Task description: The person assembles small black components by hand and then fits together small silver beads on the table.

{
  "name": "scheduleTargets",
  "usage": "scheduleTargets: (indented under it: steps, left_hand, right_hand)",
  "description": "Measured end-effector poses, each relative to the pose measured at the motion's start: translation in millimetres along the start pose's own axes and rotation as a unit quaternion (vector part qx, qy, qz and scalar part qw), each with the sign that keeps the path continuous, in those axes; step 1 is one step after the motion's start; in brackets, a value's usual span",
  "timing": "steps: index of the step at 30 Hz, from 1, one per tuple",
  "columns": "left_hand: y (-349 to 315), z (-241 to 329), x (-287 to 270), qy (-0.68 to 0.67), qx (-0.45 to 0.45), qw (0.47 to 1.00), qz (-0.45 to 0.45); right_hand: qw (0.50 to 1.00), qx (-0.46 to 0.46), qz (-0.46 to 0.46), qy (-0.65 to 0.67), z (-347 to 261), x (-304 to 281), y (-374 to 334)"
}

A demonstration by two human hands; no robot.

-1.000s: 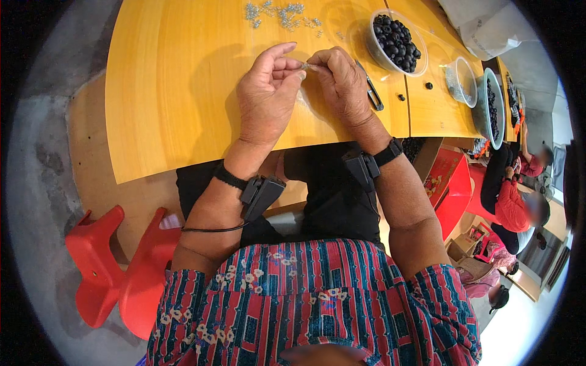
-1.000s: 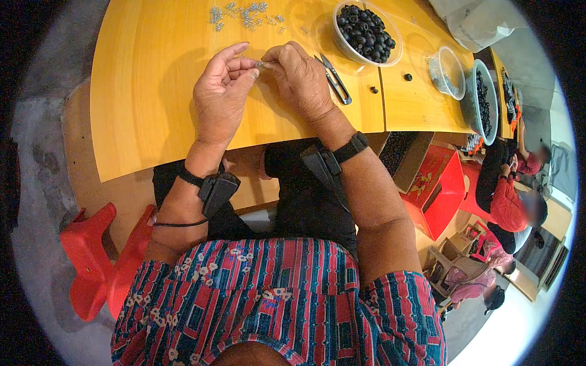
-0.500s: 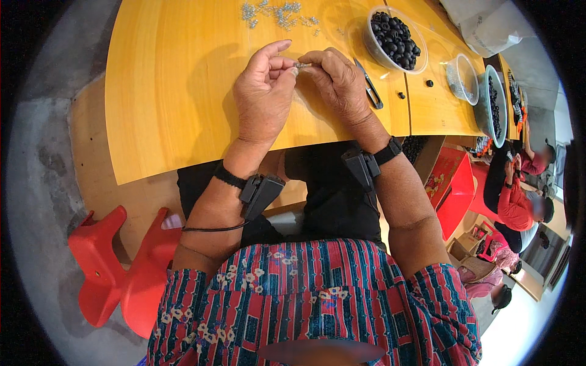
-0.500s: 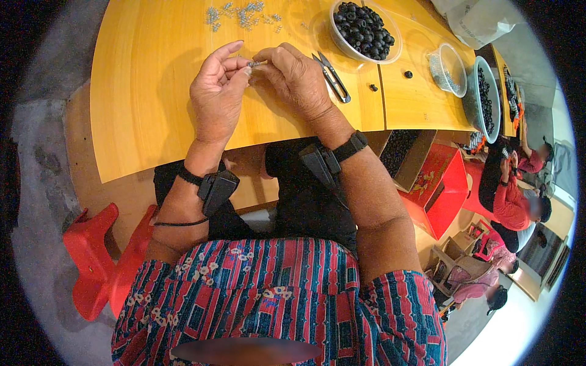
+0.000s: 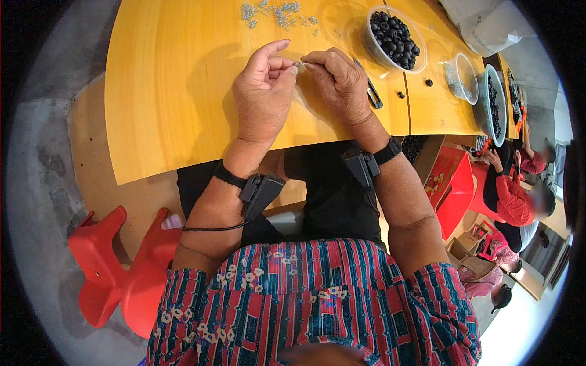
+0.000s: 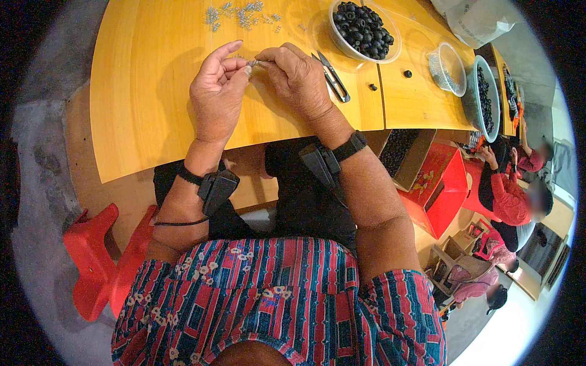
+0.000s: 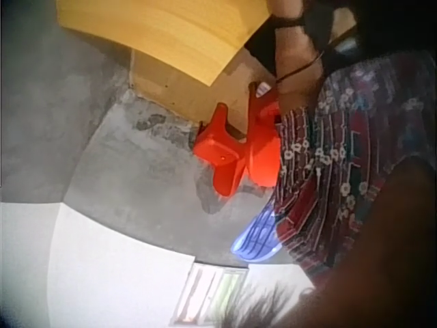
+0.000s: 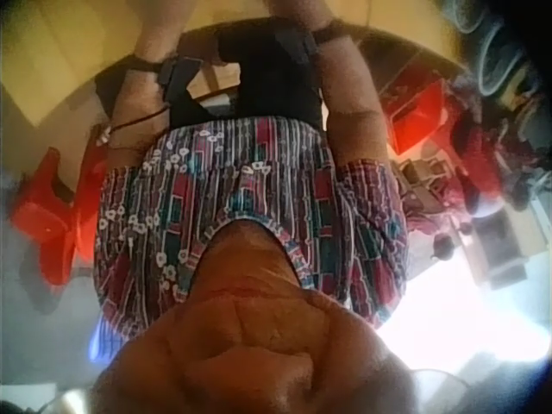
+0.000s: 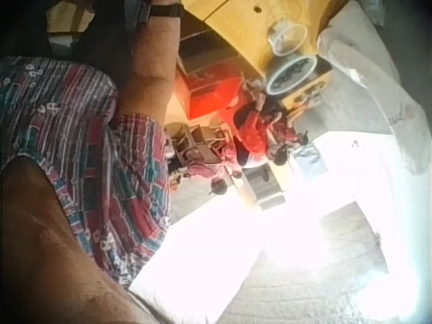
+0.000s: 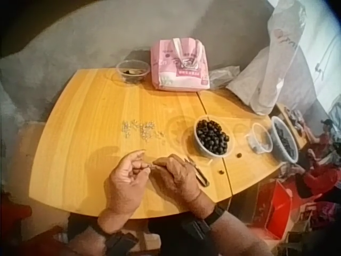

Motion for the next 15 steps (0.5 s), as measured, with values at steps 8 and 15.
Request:
scheduleTargets:
  steps: [8, 15]
  left_hand:
    - [-1.0, 3.8, 0.1, 0.005, 0.023, 1.0, -0.002]
    - [-1.0, 7.3, 2.8, 0.001, 0.025, 1.0, -0.014]
  right_hand:
    - [1.0, 0.021, 0.0, 0.003, -2.7, -1.8, -0.1]
    - [0.999, 0.032, 0.008, 0.018, -2.2, -4.5, -0.4]
Point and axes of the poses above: each hand's wrist, its own y-axis towards the middle knuckle, its own x-axis out of the palm, z = x × y, the point moved 10 cm from there along y, towards the middle knuckle, and after that the axes turned 6 degrees about -z, right-handed, at the moved point
